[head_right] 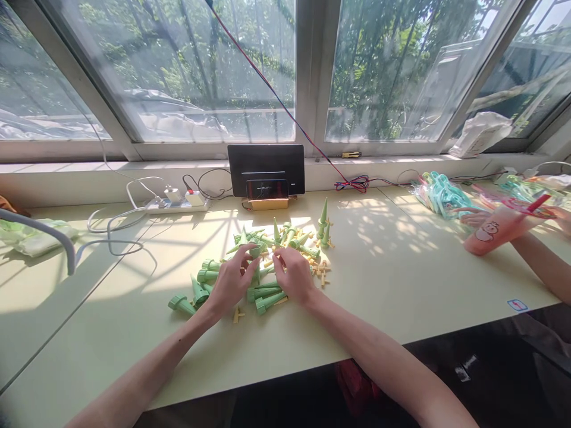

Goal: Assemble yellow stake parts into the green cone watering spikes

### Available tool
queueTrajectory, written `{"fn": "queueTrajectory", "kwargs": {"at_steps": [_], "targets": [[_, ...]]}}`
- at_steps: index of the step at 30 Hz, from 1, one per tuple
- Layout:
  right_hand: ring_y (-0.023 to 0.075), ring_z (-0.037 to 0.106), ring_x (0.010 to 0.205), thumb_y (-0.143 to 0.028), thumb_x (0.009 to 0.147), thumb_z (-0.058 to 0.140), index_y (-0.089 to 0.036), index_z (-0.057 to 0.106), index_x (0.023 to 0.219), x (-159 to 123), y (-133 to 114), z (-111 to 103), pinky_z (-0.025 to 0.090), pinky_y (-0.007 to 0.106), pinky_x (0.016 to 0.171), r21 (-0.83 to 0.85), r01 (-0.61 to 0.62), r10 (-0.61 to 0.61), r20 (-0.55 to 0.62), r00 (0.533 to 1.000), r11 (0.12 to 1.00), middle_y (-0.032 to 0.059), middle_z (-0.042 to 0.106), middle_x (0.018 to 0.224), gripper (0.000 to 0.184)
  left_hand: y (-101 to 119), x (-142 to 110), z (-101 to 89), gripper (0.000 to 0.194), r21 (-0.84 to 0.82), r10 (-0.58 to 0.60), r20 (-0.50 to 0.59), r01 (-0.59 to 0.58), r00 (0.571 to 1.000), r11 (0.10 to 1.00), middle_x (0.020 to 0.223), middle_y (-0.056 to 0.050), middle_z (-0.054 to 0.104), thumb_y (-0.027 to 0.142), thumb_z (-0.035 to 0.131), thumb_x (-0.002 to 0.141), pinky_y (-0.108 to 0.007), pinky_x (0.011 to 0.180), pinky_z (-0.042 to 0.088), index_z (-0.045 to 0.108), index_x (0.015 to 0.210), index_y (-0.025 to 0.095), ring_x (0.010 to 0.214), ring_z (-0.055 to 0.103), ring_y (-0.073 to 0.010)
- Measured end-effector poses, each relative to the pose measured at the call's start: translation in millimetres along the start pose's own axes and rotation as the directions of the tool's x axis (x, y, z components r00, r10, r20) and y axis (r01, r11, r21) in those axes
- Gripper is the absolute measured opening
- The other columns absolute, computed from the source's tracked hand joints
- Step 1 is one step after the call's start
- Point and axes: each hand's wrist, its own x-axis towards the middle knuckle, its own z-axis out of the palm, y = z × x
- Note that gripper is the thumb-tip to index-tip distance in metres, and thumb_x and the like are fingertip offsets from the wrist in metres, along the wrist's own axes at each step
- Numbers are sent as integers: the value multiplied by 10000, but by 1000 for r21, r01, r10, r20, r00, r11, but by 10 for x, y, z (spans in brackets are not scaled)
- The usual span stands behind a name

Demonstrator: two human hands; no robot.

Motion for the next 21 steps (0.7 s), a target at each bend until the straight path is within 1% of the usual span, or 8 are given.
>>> {"fn": "queueTrajectory", "kwargs": {"at_steps": [6, 11, 17, 21], "targets": [[166, 581, 716, -171, 923, 483, -169, 624, 907, -8, 28, 6, 459, 276, 657, -5, -15, 15, 11, 1000, 1000, 53, 650, 813, 142, -29, -7, 17, 325, 119, 34, 56, -41, 998, 992, 840, -48, 664, 324, 493, 926, -258, 597, 404, 526, 1228, 211, 576, 550, -142], [181, 585, 733, -162, 914, 492, -161, 630, 911, -1, 44, 5, 463, 299, 696, -58, -5, 5, 3, 1000, 998, 56, 648, 795, 138, -50, -18, 30, 331, 194, 80, 75, -94, 994, 977, 814, -38, 669, 340, 471, 940, -283, 659, 434, 509, 1247, 220, 701, 627, -197], [203, 588, 770, -140, 896, 503, -168, 639, 926, 9, 78, 9, 456, 328, 748, -123, 11, -10, 13, 1000, 992, 62, 652, 801, 141, -65, -38, 42, 344, 287, 99, 71, -116, 993, 951, 867, -56, 680, 360, 457, 948, -295, 670, 440, 498, 1262, 225, 762, 651, -228], [203, 585, 767, -133, 889, 506, -168, 641, 922, 14, 93, 6, 452, 331, 755, -146, 19, -17, 15, 1000, 989, 58, 649, 791, 144, -60, -48, 51, 351, 299, 118, 72, -134, 990, 945, 875, -61, 682, 363, 459, 949, -299, 680, 438, 498, 1269, 223, 760, 650, -227]]}}
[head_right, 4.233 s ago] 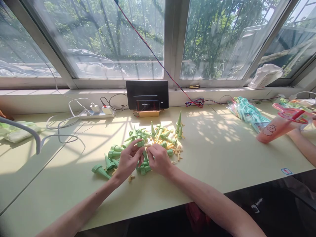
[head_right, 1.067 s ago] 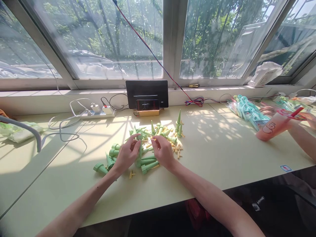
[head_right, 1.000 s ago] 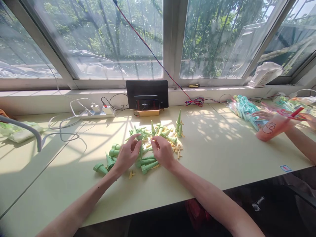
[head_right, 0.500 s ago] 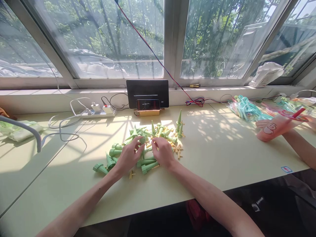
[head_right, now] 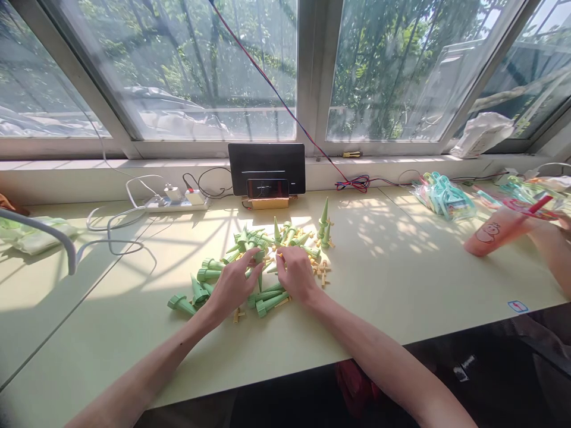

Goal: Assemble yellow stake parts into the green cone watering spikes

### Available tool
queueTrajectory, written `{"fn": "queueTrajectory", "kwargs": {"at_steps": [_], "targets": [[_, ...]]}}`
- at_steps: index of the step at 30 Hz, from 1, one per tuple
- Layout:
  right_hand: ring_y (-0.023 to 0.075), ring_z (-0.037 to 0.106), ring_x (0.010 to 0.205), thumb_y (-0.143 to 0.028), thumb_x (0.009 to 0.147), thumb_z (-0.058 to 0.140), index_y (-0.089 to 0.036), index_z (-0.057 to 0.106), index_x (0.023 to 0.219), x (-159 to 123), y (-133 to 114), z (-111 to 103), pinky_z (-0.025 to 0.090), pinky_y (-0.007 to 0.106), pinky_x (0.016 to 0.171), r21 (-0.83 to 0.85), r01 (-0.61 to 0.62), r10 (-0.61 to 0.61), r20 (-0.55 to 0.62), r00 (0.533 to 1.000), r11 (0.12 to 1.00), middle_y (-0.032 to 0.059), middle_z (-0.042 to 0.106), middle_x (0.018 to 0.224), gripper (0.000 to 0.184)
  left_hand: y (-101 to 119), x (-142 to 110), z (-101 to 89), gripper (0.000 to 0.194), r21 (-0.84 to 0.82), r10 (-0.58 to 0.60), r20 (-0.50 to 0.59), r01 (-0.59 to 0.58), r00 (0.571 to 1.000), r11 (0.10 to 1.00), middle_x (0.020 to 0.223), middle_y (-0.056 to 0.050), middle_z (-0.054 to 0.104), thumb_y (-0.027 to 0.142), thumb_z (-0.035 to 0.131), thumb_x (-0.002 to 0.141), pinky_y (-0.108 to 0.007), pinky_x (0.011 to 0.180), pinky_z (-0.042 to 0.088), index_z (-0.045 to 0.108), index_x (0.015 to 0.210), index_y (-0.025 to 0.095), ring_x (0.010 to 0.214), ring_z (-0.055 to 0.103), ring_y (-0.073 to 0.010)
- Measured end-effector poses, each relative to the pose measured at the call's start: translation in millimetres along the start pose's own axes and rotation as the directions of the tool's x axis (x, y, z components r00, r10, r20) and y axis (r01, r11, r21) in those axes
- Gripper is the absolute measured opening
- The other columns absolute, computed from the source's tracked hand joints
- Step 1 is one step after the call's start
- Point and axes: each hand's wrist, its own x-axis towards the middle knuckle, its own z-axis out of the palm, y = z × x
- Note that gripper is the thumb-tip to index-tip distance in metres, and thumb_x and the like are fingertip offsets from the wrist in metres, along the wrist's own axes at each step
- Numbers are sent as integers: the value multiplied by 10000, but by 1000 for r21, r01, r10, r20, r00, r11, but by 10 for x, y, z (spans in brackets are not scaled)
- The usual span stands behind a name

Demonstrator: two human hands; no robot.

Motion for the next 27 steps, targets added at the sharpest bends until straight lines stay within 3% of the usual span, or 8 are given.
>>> {"fn": "queueTrajectory", "kwargs": {"at_steps": [4, 11, 20, 27], "targets": [[206, 585, 779, -124, 888, 506, -165, 643, 925, 2, 14, 5, 448, 334, 761, -14, 0, 0, 6, 1000, 1000, 62, 654, 806, 149, 6, -1, 3, 352, -15, -1, 25, 1, 1000, 1000, 868, -57, 661, 355, 452, 954, -293, 663, 426, 499, 1271, 210, 692, 605, -196], [208, 584, 780, -123, 889, 511, -167, 646, 915, 6, 24, 13, 446, 336, 760, -29, 3, -3, 9, 1000, 1000, 61, 657, 808, 144, -18, 4, 5, 354, 19, 41, 6, -41, 999, 999, 822, -53, 619, 316, 475, 943, -302, 695, 421, 518, 1276, 206, 761, 569, -213], [209, 587, 789, -113, 884, 514, -164, 645, 898, 11, 36, 13, 438, 337, 781, -51, 6, -5, 19, 1000, 999, 63, 659, 810, 141, 7, 16, -14, 372, 48, -27, 27, 26, 999, 999, 849, -56, 628, 324, 493, 934, -290, 650, 394, 522, 1289, 217, 749, 578, -221], [214, 569, 798, -112, 887, 509, -162, 642, 912, 32, 44, -2, 430, 342, 787, -78, 16, -13, 42, 999, 997, 63, 649, 814, 145, 16, 22, -22, 370, 174, -69, 39, 61, 997, 983, 833, -68, 610, 284, 493, 931, -286, 599, 358, 530, 1284, 180, 697, 568, -217]]}}
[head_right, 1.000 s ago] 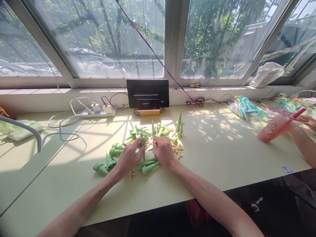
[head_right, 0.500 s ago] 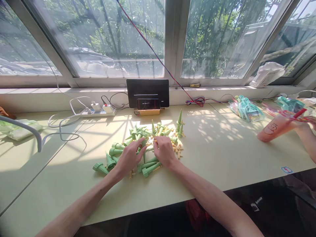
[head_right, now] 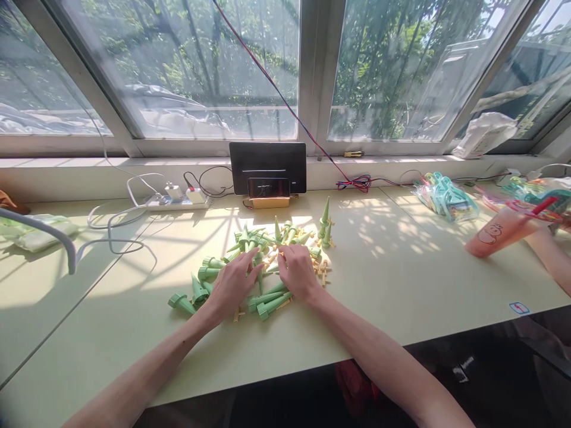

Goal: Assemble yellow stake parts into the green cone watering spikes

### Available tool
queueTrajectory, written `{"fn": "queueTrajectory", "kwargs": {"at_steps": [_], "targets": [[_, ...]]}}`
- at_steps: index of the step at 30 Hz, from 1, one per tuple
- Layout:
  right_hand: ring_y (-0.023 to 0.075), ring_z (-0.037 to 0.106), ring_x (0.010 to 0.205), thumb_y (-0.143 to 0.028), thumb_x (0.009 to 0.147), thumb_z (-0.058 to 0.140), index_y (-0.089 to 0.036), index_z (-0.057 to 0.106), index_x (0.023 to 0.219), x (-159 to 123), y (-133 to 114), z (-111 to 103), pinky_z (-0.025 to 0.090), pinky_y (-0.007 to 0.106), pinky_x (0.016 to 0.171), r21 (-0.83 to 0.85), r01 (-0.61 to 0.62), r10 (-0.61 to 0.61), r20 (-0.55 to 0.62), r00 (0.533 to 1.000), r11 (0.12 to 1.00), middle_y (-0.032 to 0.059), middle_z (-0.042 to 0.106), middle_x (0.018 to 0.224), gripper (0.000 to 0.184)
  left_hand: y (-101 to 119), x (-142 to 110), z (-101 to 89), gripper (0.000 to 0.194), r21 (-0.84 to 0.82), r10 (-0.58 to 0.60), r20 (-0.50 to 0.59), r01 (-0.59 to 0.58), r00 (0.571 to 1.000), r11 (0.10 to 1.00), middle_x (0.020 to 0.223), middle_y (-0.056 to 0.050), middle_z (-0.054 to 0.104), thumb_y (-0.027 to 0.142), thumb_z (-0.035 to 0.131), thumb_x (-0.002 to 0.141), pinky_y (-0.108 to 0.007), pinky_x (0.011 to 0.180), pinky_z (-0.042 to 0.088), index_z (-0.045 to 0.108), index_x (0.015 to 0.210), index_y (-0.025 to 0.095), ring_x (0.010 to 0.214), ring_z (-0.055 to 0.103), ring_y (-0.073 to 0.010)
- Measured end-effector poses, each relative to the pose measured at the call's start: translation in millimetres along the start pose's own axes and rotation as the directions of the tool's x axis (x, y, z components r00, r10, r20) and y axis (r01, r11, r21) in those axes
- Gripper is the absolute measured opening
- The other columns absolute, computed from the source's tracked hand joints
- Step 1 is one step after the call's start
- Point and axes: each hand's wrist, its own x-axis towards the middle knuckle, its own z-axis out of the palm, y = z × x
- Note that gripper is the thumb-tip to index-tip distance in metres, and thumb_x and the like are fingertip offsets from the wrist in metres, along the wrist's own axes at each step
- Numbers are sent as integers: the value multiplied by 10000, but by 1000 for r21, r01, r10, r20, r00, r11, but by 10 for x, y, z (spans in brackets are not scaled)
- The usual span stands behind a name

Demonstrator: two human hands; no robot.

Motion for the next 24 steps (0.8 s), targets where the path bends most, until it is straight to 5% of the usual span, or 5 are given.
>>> {"fn": "queueTrajectory", "kwargs": {"at_steps": [10, 17, 24], "targets": [[214, 536, 849, -154, 915, 530, -162, 673, 962, 28, -6, -26, 394, 334, 818, -79, 32, -25, 85, 996, 996, 62, 615, 830, 151, -40, 1, 33, 213, 146, 50, 16, -52, 999, 988, 858, -50, 579, 219, 459, 938, -266, 579, 387, 612, 1082, 178, 713, 569, -179], [205, 486, 846, -192, 933, 523, -180, 680, 859, 73, -17, -10, 341, 325, 796, -149, 66, -39, 173, 984, 987, 55, 590, 830, 174, -37, -39, 74, 193, 35, 142, -119, -139, 983, 990, 798, -27, 581, 267, 469, 950, -252, 595, 416, 642, 970, 183, 698, 577, -153], [201, 464, 842, -195, 928, 519, -176, 683, 855, 98, 13, -6, 308, 321, 777, -166, 50, -9, 237, 972, 985, 59, 569, 840, 181, -34, -48, 95, 171, -8, 188, -135, -191, 973, 982, 781, -25, 594, 244, 498, 933, -251, 612, 431, 655, 945, 176, 667, 564, -141]]}}
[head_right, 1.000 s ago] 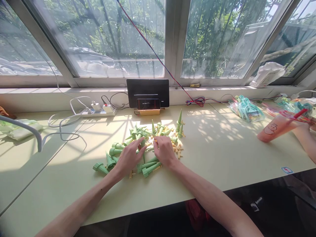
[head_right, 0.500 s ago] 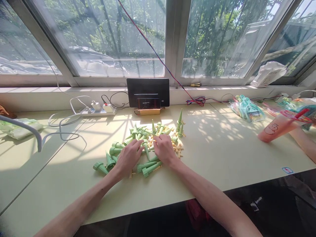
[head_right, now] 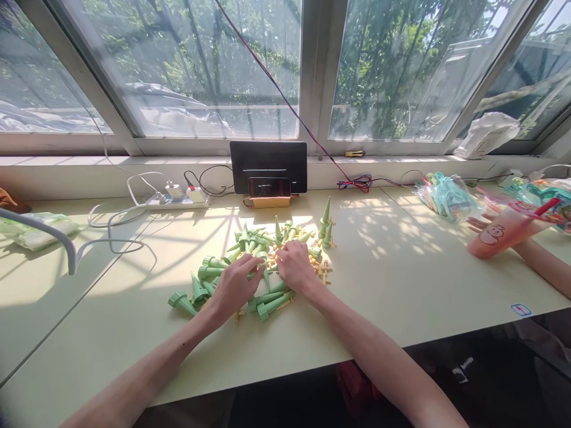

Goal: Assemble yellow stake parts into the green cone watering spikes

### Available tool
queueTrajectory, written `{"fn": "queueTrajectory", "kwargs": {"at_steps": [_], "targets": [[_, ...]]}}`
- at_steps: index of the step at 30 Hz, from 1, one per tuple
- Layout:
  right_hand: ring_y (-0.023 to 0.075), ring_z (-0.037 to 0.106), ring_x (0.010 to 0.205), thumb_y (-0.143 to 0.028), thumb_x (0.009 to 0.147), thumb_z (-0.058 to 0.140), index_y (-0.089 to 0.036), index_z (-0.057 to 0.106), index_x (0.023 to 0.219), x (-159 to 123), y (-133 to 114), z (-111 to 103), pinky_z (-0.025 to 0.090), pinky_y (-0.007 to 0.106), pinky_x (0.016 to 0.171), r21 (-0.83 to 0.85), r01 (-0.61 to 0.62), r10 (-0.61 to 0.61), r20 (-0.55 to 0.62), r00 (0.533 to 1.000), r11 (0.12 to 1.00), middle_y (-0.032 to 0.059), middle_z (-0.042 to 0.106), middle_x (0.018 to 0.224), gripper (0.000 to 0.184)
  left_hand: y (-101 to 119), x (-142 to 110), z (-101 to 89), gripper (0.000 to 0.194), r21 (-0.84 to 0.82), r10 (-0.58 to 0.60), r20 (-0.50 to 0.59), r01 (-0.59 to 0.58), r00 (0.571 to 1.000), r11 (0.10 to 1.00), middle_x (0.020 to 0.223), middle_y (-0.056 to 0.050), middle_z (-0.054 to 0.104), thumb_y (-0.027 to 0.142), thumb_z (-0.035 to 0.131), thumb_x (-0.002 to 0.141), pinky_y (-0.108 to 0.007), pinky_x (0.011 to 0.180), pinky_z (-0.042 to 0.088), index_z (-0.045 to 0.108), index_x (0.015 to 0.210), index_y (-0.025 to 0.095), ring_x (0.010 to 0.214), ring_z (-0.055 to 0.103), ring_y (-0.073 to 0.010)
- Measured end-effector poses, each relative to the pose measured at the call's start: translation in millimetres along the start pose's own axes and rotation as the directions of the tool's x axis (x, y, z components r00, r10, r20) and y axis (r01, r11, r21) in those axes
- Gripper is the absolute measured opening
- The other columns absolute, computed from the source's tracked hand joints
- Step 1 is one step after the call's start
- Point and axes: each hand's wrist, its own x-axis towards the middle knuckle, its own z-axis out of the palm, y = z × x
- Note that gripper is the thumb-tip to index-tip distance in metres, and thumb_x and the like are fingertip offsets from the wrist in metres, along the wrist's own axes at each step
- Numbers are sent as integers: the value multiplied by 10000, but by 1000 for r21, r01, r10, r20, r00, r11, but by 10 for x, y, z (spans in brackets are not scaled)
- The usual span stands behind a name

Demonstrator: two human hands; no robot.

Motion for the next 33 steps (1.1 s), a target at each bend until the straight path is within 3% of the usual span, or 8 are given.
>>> {"fn": "queueTrajectory", "kwargs": {"at_steps": [5, 10, 24, 33], "targets": [[198, 456, 823, -163, 910, 529, -174, 669, 778, 11, 15, 24, 294, 312, 762, -5, -12, 12, 18, 1000, 1000, 52, 549, 804, 192, 1, 5, -4, 172, -3, 0, 4, 0, 1000, 1000, 768, -25, 594, 237, 500, 929, -245, 588, 419, 659, 918, 171, 646, 554, -137], [207, 467, 848, -203, 919, 532, -181, 679, 881, 15, 6, 31, 292, 316, 778, -6, -50, 50, 12, 999, 999, 54, 559, 821, 153, 8, 6, -4, 181, -13, -1, 4, 1, 1000, 1000, 774, -26, 599, 243, 496, 931, -247, 595, 427, 659, 908, 168, 647, 558, -135], [200, 451, 830, -183, 892, 551, -161, 639, 751, 26, 5, 35, 288, 308, 771, -61, -62, 65, 57, 996, 996, 46, 530, 786, 168, 28, -6, -12, 193, -35, -8, 13, 8, 1000, 999, 753, -27, 588, 232, 485, 930, -248, 587, 420, 658, 870, 171, 636, 553, -135], [203, 481, 849, -187, 916, 532, -188, 705, 856, 53, -8, 23, 287, 311, 779, 32, -72, 71, 16, 997, 997, 49, 564, 806, 184, 45, 8, -21, 214, -33, -3, 7, 4, 1000, 999, 744, -28, 583, 240, 468, 935, -240, 576, 407, 657, 860, 174, 616, 535, -127]]}}
